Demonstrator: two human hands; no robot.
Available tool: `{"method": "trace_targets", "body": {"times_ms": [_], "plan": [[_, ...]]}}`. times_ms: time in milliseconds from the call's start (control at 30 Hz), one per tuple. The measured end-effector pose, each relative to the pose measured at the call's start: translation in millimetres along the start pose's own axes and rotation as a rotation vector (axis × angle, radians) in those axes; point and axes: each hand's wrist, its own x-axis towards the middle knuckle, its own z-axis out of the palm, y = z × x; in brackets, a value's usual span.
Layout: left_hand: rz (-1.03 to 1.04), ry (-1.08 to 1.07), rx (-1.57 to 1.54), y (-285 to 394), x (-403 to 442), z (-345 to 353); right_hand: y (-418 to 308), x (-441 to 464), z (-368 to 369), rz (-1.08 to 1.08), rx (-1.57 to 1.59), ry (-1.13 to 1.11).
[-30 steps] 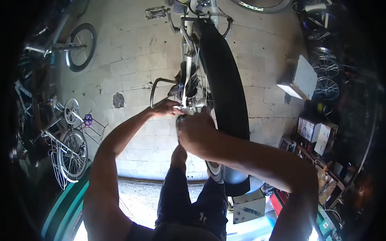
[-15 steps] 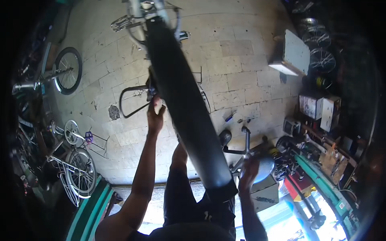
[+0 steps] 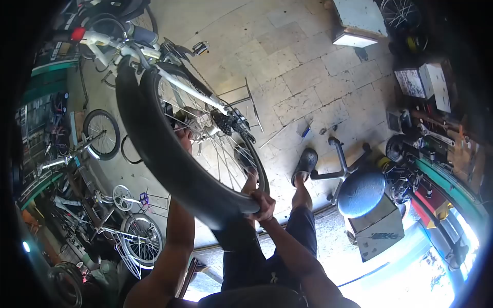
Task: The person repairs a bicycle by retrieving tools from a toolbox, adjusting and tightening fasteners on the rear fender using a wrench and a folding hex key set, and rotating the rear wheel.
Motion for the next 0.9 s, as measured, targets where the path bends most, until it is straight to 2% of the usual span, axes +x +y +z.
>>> {"method": "trace_targets", "body": {"times_ms": [33,100,167,200,367,433,467,500,533,600,633,733,800,833,900], "plan": [[-0.003,0.004,-0.025,-3,4,-5,3,-4,2,-0.021,0.015,-0.058],[-0.013,0.004,-0.07,-8,7,-10,3,-13,-3,-0.018,0.121,-0.018],[-0.026,0.001,-0.099,-4,10,-10,2,-2,-27,0.111,-0.03,-0.327],[-0.037,-0.007,-0.097,-2,7,-12,7,6,-32,-0.025,-0.081,-0.371],[-0.107,-0.099,-0.105,41,-14,-19,2,17,-29,-0.124,0.044,-0.339],[-0.136,-0.179,-0.128,70,-40,-21,-16,37,-57,0.07,-0.06,-0.647],[-0.148,-0.222,-0.141,82,-58,-27,-6,58,-71,0.121,0.006,-0.867],[-0.161,-0.276,-0.154,100,-83,-30,2,87,-86,0.149,0.054,-0.874],[-0.163,-0.306,-0.161,117,-110,-32,13,123,-96,0.329,0.053,-0.81],[-0.17,-0.277,-0.153,143,-169,-32,38,203,-83,0.199,-0.167,-0.663],[-0.184,-0.016,-0.033,151,-198,-20,51,237,-69,0.051,-0.148,-0.671],[-0.203,0.094,-0.164,186,-249,48,110,295,2,-0.095,-0.052,-0.77],[0.079,0.108,0.504,183,-253,81,108,309,32,-0.148,0.06,-0.897],[0.08,0.123,0.52,173,-251,92,112,308,39,-0.152,0.08,-0.906],[0.055,0.354,0.493,153,-243,110,119,303,48,-0.215,0.201,-0.78]]}}
